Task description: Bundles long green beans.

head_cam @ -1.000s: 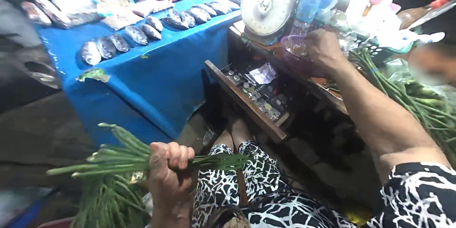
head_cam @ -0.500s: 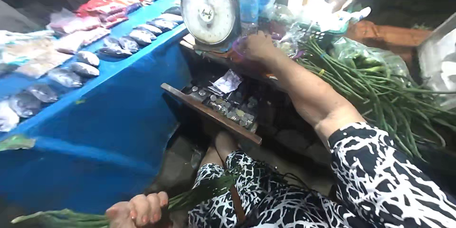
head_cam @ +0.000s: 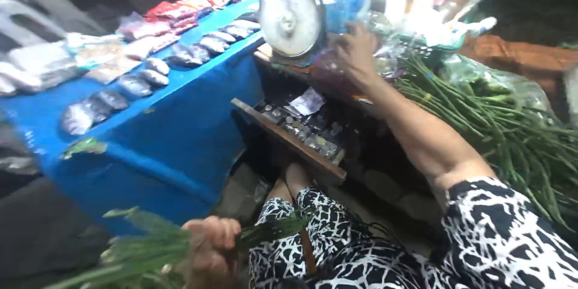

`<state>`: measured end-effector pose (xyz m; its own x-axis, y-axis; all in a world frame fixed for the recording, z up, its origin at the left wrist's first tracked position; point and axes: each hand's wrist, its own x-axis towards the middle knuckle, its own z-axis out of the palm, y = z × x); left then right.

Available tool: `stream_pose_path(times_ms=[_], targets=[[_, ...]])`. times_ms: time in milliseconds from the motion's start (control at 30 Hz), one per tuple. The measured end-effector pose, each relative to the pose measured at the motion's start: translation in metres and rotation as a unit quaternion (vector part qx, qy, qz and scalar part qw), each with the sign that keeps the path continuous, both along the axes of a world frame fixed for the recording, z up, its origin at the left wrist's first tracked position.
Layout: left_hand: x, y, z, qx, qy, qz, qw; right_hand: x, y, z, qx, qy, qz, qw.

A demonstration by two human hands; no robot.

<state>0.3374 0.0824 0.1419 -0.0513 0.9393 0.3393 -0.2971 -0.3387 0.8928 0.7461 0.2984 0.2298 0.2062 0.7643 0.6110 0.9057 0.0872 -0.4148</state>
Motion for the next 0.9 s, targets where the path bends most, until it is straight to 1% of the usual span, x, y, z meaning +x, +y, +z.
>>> stream_pose_path(times_ms=[100,167,267,367,467,533,600,667,767,833,900], targets=[[0.012,-0.003,-0.002,0.0,0.01,0.021,1.0,-0.006,-0.019,0.001,-0.088,0.028,0.067,0.993],[0.019,-0.002,-0.004,-0.004,0.003,0.025,1.0,-0.003,-0.02,0.0,-0.123,0.092,0.082,0.985],[0.025,-0.003,-0.005,-0.012,-0.006,0.018,1.0,0.007,-0.015,-0.004,-0.125,0.183,0.077,0.972],[0.023,-0.005,-0.005,-0.024,-0.006,0.01,1.0,0.006,-0.015,0.0,-0.104,0.229,0.09,0.964],[0.021,-0.004,-0.005,-0.023,0.001,0.0,1.0,-0.002,-0.02,0.004,-0.057,0.23,0.106,0.966],[0.021,-0.004,-0.003,-0.03,0.016,-0.014,0.999,-0.017,-0.035,0.011,-0.043,0.186,0.133,0.973],[0.025,-0.005,-0.002,-0.042,0.025,-0.016,0.999,-0.045,-0.058,0.014,-0.073,0.135,0.191,0.97],[0.032,-0.007,0.002,-0.065,0.045,-0.016,0.997,-0.084,-0.089,0.009,-0.148,0.099,0.271,0.946],[0.043,-0.009,0.008,-0.134,0.076,-0.018,0.988,-0.147,-0.125,-0.014,-0.256,0.106,0.372,0.886],[0.047,-0.009,0.011,-0.175,0.094,-0.02,0.98,-0.177,-0.146,-0.031,-0.294,0.127,0.424,0.847],[0.047,-0.007,0.011,-0.191,0.087,-0.01,0.978,-0.195,-0.162,-0.042,-0.296,0.165,0.466,0.818]])
